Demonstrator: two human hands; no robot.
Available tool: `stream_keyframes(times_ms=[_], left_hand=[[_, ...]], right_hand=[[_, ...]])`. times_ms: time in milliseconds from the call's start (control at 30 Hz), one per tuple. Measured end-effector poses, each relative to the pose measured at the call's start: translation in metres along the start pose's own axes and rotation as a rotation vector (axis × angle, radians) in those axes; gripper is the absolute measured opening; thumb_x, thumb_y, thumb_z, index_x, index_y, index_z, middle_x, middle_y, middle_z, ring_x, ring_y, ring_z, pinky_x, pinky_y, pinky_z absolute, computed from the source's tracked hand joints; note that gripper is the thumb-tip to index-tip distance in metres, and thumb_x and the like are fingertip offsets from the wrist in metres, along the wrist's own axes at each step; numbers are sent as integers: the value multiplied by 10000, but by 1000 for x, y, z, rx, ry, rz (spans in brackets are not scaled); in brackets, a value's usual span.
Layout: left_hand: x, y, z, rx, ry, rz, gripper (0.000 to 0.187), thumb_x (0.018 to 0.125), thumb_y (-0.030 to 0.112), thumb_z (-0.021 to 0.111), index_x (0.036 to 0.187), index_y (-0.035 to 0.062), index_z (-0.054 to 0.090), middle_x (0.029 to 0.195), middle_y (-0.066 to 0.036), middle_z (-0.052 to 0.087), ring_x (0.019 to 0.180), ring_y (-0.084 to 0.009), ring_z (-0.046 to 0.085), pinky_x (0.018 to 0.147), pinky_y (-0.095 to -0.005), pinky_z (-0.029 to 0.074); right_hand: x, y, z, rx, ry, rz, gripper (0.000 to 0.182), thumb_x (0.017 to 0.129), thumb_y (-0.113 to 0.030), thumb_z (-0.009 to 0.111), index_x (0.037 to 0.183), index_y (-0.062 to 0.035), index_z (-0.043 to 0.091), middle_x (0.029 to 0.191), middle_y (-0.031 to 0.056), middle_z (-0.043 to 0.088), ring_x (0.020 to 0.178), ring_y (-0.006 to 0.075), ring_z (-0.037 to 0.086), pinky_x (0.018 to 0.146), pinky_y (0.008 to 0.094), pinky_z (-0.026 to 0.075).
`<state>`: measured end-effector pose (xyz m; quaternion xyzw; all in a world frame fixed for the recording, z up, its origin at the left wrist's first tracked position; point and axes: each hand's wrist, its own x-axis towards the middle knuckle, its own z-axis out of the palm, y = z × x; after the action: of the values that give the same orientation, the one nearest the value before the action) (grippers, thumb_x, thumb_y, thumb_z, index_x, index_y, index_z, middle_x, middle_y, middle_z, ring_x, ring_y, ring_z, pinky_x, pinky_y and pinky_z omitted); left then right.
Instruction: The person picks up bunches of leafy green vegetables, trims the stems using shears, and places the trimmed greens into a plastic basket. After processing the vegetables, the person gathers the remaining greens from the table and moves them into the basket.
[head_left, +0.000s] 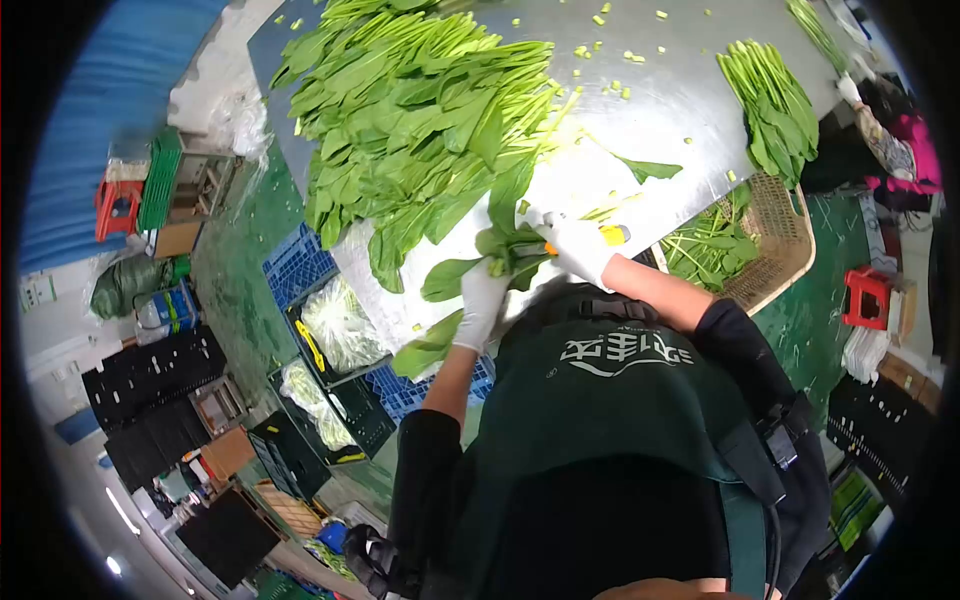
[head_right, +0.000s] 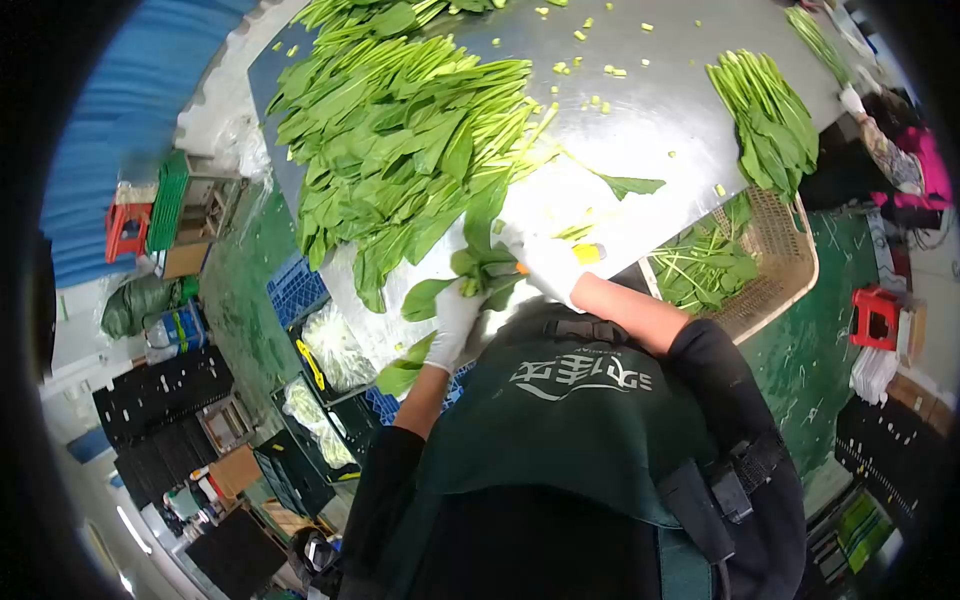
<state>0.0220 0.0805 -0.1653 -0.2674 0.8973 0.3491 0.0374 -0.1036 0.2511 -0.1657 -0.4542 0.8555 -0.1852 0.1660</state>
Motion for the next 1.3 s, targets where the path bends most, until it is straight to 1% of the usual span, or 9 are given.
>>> stream_keyframes(times_ms=[167, 567, 667, 767, 800, 967, 1033, 1100, 1300], left_hand=[[29, 51, -2, -783, -125, -143, 393, 729, 128, 740, 1089, 23, 623, 782, -28, 639, 579, -72, 553, 552, -223, 452], [110, 149, -160, -1680, 24, 191, 130, 911, 166, 563, 974, 59, 523, 859, -92, 576, 648, -135, 483, 557, -252, 414], [119, 177, -138, -1765, -160, 146, 136, 918, 180, 559, 977, 64, 517, 862, -82, 554, 656, -137, 485, 559, -249, 414], [116, 211, -93, -1736, -344, 60, 130, 928, 174, 543, 986, 62, 507, 871, -80, 547, 660, -129, 483, 583, -236, 426], [104, 233, -79, -1659, -270, -28, 131, 931, 173, 538, 993, 63, 503, 862, -72, 547, 667, -123, 486, 599, -232, 432], [104, 251, -37, -1561, -274, -184, 162, 945, 174, 514, 1045, 47, 502, 977, -78, 550, 834, -116, 528, 742, -235, 465], [84, 241, -23, -768, -189, 575, 345, 950, 145, 490, 1237, -41, 448, 1136, -125, 546, 1047, -168, 521, 879, -286, 455], [88, 233, -26, -1306, -470, 54, 373, 945, 127, 488, 1264, -58, 433, 1187, -151, 535, 1096, -214, 522, 911, -300, 448], [101, 149, -43, -1243, -304, -227, 296, 902, 99, 546, 1152, -61, 532, 1107, -158, 590, 964, -232, 596, 792, -296, 505]], right_hand=[[-67, 68, -25, -73, 113, 184, 142, 689, -88, 610, 831, -85, 605, 844, 101, 578, 849, 313, 588, 707, 408, 479], [-261, 174, -111, -141, 356, 959, 581, 715, -138, 705, 1256, -101, 498, 1180, 172, 543, 1017, 324, 572, 849, 364, 491], [-179, 121, -155, 284, 725, 610, 473, 754, -116, 690, 1205, -75, 553, 1129, 167, 600, 1003, 195, 599, 834, 309, 491], [-97, 44, -196, 1285, 515, 341, 583, 764, -215, 726, 1238, 31, 492, 1204, 143, 563, 1023, 191, 579, 804, 300, 507], [-74, 64, -169, 1163, 373, -22, 619, 747, -283, 736, 1240, 10, 504, 1260, 157, 526, 1014, 220, 583, 821, 337, 498], [-29, 48, -165, 858, 422, 33, 440, 740, -188, 700, 1128, -11, 591, 891, 129, 655, 800, 171, 603, 731, 296, 475], [-39, 69, -171, 848, 415, 140, 388, 752, -183, 664, 1088, -2, 599, 850, 149, 648, 759, 186, 606, 680, 303, 472], [-64, 102, -193, 865, 502, 329, 313, 749, -138, 631, 1043, -32, 618, 811, 130, 643, 721, 179, 601, 641, 303, 471], [-98, 263, -287, -199, 728, 680, 307, 772, -209, 573, 1047, -89, 638, 899, 153, 656, 841, 308, 628, 749, 386, 492]])
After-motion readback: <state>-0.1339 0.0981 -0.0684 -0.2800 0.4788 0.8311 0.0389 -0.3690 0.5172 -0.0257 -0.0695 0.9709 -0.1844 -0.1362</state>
